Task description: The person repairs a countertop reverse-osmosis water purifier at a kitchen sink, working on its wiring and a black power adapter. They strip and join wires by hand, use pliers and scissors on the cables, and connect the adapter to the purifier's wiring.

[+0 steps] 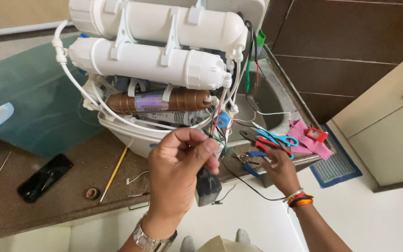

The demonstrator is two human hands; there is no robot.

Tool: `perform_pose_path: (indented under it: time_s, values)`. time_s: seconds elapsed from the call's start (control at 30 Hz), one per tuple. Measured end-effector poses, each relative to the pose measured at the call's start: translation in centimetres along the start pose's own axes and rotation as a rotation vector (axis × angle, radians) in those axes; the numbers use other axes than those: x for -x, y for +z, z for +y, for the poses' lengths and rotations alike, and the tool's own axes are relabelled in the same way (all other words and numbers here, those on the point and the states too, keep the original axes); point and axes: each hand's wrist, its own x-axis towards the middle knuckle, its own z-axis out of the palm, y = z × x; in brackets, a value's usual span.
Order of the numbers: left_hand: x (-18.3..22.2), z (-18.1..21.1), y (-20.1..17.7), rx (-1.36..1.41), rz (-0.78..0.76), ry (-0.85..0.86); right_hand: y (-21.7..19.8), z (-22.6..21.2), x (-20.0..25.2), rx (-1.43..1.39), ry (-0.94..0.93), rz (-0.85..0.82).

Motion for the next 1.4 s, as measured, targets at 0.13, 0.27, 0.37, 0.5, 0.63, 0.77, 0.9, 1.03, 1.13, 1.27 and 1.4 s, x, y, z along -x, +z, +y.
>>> perform_pose_path:
  time_s: [0.13,0.27,0.37,0.5,0.63,0.77,0.9,1.03,1.13,1.27,1.4]
  values:
    - [-1.2,-0.4,-0.4,0.124,-0.022,0.048,2.3,0.0,0.0,0.380,-0.202,-0.130]
    - [-1.6,-0.2,-0.6,0.297,-0.091,0.033,3.4,-0.2,-1.5,0.602,-0.135,-0.364]
    - [-1.4,0.0,-0.4,0.225,-0.103,0.059,3.4,0.3,-2.4,0.714,-0.130,-0.503]
    - [-1.3,0.4,0.1,0.173,-0.090,0.029,3.1,-0.3,-3.0,0.804,-0.085,-0.584]
    - [-1.5,0.3,0.1,0.162,-0.093,0.039,2.3,-3.6,-1.7,0.806,-0.070,-0.555]
    - [-1.8,0.6,0.3,0.078,-0.048,0.079,-0.4,-5.5,1.9,0.434,0.181,-0.560]
    - [-2.4,0.8,0.6,-0.018,-0.036,0.094,-6.6,-9.3,6.2,-0.684,0.396,-0.711]
    - [-2.8,0.7,1.1,-0.078,-0.076,0.118,-11.6,-18.3,5.8,-1.168,0.174,-0.919]
    - [-3.1,0.6,1.0,-0.115,-0.108,0.171,-13.1,-23.3,4.5,-1.299,0.244,-0.962]
    - [-3.2,1.0,1.1,-0.184,-0.122,0.186,-13.8,-25.7,3.5,-1.351,0.095,-0.956]
    - [-3.1,1.1,0.9,-0.196,-0.165,0.206,-14.4,-26.8,3.1,-1.406,0.126,-0.961]
